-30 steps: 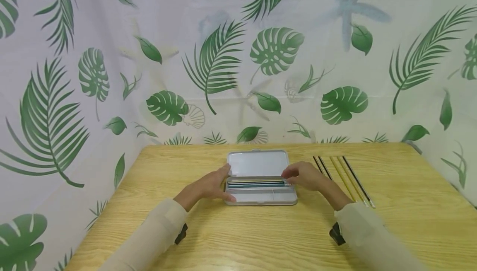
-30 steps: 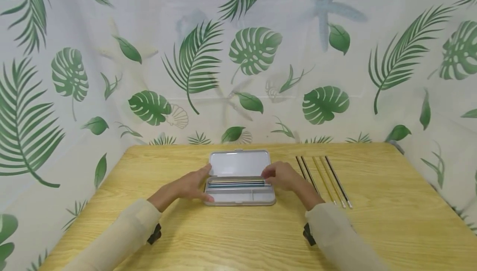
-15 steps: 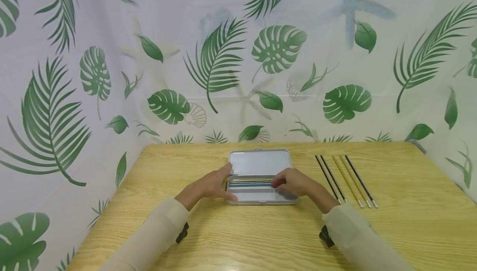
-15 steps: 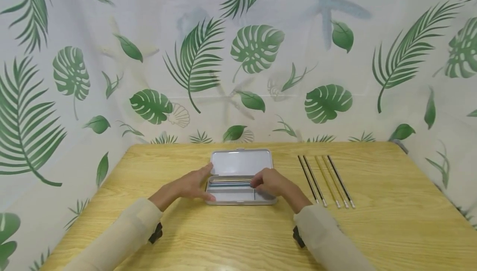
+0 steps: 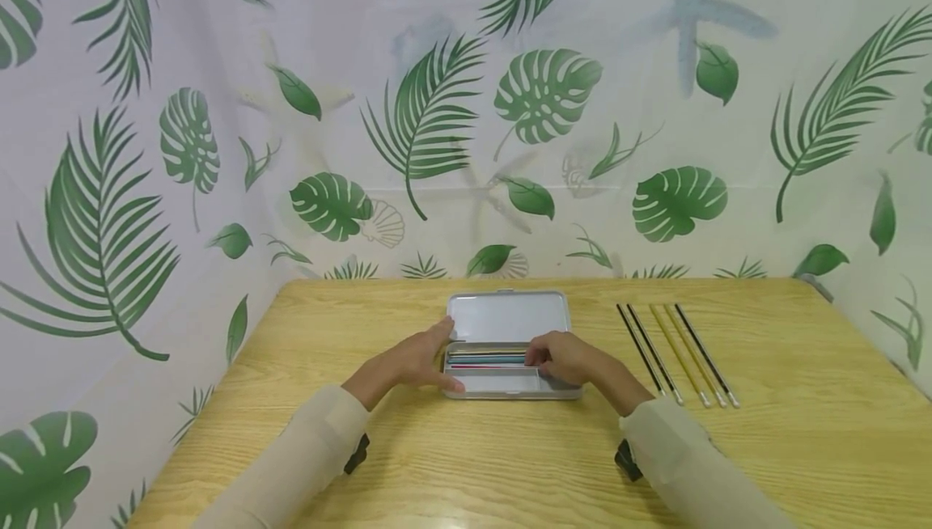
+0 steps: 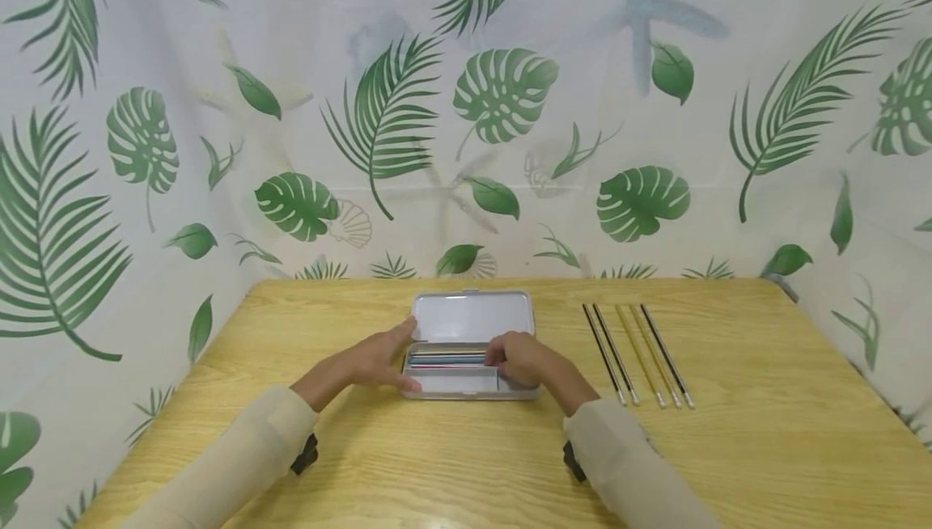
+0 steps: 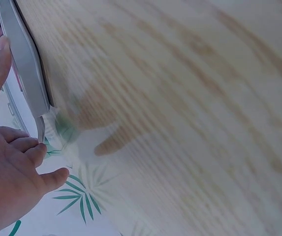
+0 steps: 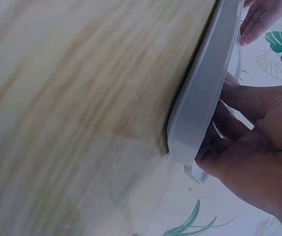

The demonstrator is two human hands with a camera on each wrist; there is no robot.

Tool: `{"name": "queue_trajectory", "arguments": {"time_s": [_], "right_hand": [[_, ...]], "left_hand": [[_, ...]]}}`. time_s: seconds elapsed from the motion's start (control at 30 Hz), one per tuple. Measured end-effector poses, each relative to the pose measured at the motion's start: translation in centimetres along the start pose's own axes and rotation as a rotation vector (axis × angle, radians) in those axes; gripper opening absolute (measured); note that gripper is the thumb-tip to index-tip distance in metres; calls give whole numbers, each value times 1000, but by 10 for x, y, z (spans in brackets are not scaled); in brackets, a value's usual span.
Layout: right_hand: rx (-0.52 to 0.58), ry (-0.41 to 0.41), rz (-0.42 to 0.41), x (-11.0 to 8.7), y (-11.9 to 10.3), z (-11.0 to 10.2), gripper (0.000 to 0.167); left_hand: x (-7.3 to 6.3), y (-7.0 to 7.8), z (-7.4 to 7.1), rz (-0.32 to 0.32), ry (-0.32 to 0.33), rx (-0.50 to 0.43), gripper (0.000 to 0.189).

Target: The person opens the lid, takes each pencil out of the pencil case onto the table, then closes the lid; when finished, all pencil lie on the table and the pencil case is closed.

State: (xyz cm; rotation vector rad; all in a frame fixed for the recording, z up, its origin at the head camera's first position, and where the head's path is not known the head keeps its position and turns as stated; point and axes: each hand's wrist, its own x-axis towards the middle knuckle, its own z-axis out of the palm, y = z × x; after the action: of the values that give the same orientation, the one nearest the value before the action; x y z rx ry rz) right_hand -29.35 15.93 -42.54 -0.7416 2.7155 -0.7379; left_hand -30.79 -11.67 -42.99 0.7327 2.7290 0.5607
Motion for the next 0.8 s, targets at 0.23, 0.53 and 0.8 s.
{"name": "queue_trajectory", "arguments": {"time_s": [0.23, 0.53, 0.8], "right_hand": [[69, 32, -14, 2, 3, 1, 14], [144, 78, -31, 1, 9, 1, 16], [182, 176, -74, -4, 17, -8, 11]], "left_hand": [[3, -5, 2, -7, 3, -2, 117], [2, 0, 1, -21, 5, -8, 117], [1, 0, 1, -10, 3, -3, 116]]}}
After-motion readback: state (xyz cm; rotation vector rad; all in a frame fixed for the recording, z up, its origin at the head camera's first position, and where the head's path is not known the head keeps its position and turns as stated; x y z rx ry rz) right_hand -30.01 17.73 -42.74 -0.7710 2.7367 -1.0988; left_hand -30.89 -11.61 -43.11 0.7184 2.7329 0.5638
